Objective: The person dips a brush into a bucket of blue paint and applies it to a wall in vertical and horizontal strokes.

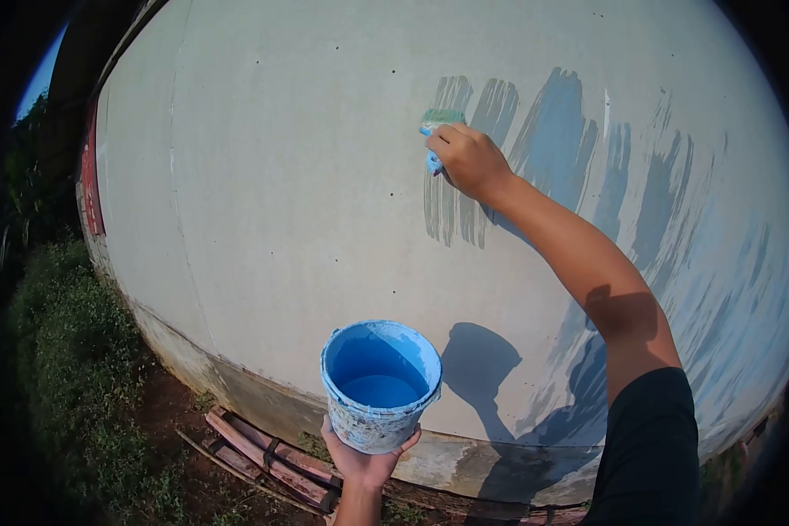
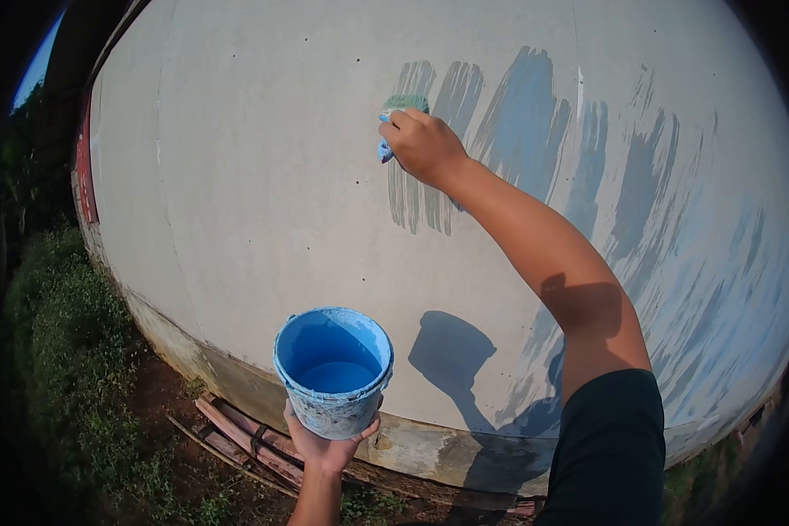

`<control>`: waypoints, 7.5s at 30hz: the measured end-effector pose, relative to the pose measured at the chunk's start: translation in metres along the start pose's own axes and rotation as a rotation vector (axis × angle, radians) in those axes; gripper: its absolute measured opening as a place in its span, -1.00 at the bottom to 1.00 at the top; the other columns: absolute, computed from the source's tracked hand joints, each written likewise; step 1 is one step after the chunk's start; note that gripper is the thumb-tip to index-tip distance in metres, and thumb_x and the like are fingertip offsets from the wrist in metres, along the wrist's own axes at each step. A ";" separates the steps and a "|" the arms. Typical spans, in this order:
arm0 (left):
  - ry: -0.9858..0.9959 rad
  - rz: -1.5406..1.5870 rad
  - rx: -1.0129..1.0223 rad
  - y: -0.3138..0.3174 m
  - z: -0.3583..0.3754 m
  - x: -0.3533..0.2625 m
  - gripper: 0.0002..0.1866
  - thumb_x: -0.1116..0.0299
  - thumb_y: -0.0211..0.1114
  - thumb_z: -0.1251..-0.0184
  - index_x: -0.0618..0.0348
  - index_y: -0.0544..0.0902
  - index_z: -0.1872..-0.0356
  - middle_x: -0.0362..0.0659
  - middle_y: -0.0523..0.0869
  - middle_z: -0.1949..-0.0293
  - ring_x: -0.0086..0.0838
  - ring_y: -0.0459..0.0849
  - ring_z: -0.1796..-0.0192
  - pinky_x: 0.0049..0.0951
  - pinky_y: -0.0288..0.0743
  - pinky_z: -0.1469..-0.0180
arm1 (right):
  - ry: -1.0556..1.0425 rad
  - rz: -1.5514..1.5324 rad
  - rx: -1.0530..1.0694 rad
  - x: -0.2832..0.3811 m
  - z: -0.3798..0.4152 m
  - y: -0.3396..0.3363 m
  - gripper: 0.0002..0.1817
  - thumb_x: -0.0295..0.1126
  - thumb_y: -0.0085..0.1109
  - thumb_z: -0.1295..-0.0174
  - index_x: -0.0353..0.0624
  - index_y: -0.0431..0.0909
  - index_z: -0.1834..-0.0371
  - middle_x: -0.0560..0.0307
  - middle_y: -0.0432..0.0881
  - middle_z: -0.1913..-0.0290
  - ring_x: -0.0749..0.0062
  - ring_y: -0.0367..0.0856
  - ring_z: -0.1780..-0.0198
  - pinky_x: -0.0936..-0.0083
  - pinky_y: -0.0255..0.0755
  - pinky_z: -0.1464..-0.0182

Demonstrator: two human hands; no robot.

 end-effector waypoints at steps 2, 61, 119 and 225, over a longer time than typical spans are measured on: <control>0.010 0.029 0.094 -0.021 -0.006 -0.001 0.03 -0.55 -0.15 -0.47 -0.05 0.21 -0.75 0.18 0.33 -0.65 0.31 0.51 -0.49 0.46 0.58 -0.14 | -0.135 -0.142 0.074 0.039 0.051 0.016 -0.92 -0.58 0.35 -0.21 -0.19 0.63 0.35 0.07 0.70 0.23 0.17 0.76 0.10 0.28 0.77 0.10; -0.094 0.127 0.107 -0.034 -0.016 0.005 -0.01 -0.47 0.03 -0.50 -0.09 0.17 -0.77 0.15 0.27 -0.69 0.29 0.45 -0.58 0.59 0.56 -0.31 | 0.035 -0.045 0.388 0.044 0.227 -0.098 -0.64 -0.60 0.50 -0.08 -0.23 0.80 -0.01 -0.12 0.83 -0.13 0.00 0.82 -0.08 0.17 0.78 -0.10; 0.631 -0.113 -0.181 -0.076 0.146 0.081 -0.13 -0.39 0.06 -0.61 0.14 0.54 -0.60 0.07 0.65 -0.52 0.03 0.64 -0.49 0.17 0.49 -0.57 | 0.744 -1.862 0.139 0.234 0.260 -0.150 -0.80 -0.57 0.56 -0.29 -0.33 0.75 0.09 -0.14 0.87 0.12 0.08 0.91 0.11 0.31 0.74 0.03; 0.028 0.054 -0.060 -0.092 -0.004 0.085 -0.07 -0.47 -0.08 -0.54 -0.13 0.30 -0.74 0.04 0.43 -0.64 0.15 0.57 -0.53 0.44 0.75 -0.14 | 0.178 -0.302 0.188 0.103 0.161 -0.072 -0.59 -0.56 0.52 -0.16 -0.11 0.76 -0.11 -0.18 0.78 -0.29 -0.10 0.76 -0.38 0.18 0.81 -0.20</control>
Point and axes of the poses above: each hand's wrist, its own z-axis away from the middle knuckle, its own y-axis out of the palm, x = y × z, the point moved 2 cm from there along -z, towards the middle knuckle
